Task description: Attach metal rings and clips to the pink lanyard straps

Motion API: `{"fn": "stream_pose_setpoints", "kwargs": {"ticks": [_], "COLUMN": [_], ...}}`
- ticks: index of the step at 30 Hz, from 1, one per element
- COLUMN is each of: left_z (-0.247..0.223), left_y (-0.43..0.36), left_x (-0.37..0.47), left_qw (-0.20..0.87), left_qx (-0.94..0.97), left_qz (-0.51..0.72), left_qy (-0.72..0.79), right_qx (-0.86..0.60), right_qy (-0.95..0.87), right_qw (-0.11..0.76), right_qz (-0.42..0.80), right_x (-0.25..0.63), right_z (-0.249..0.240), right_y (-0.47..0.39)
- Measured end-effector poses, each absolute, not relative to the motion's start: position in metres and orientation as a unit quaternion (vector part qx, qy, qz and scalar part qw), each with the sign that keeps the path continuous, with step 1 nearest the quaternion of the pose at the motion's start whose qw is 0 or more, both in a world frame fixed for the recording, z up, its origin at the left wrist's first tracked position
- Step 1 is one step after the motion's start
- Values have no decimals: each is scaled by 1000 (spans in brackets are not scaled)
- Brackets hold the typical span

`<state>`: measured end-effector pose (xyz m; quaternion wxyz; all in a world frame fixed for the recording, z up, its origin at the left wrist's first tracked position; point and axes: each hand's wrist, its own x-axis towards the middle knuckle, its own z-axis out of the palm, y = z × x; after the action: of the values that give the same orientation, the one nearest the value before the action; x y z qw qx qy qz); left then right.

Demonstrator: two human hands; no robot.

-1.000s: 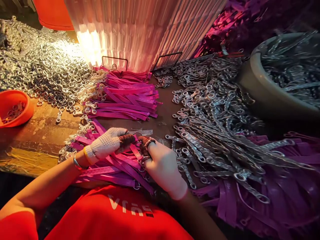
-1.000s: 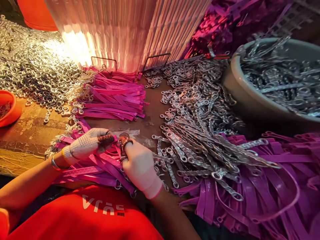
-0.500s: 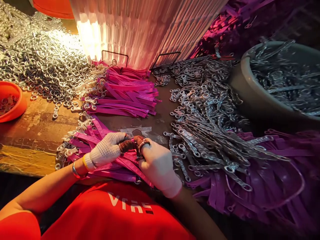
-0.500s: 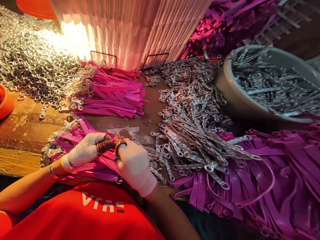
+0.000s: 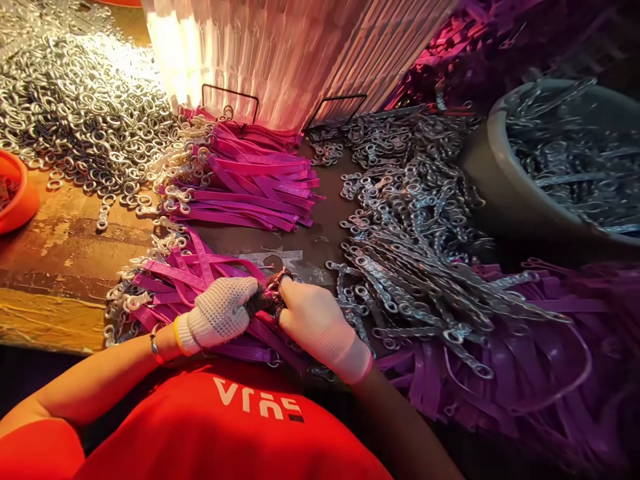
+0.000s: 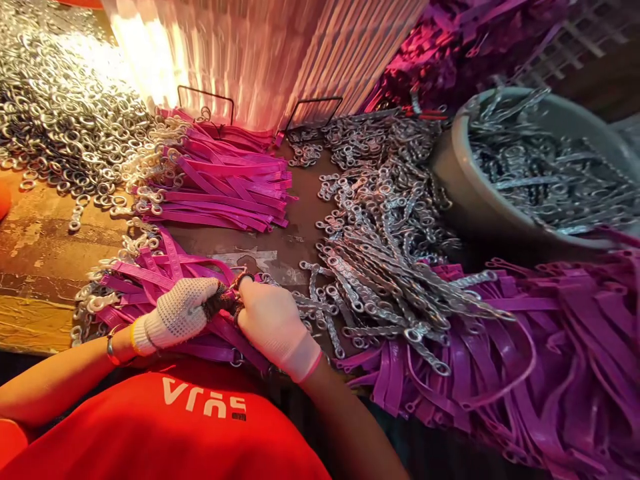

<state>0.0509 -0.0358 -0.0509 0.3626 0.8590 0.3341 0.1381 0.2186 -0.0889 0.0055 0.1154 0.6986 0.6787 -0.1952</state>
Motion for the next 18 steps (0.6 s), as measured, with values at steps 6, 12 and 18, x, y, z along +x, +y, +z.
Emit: {"fn": "stream_pose_setpoints", "kwargs": {"ticks": [6, 12, 18], "left_z": [-54, -39, 7], "left_y": [-41, -27, 25], "left_x": [51, 50, 3], "left_qw": [316, 321, 37], "left_qx": [885, 901, 935], "left_qz": [105, 82, 123], "left_qy": [326, 281, 329], "right_qx": [622, 592, 653], "right_qy": [772, 806, 754], "right_qw": [94, -5, -67], "right_qz": [-90, -4, 24], "right_x": [218, 225, 248], "right_z": [-9, -13, -15], "right_y": [-95, -105, -144]}}
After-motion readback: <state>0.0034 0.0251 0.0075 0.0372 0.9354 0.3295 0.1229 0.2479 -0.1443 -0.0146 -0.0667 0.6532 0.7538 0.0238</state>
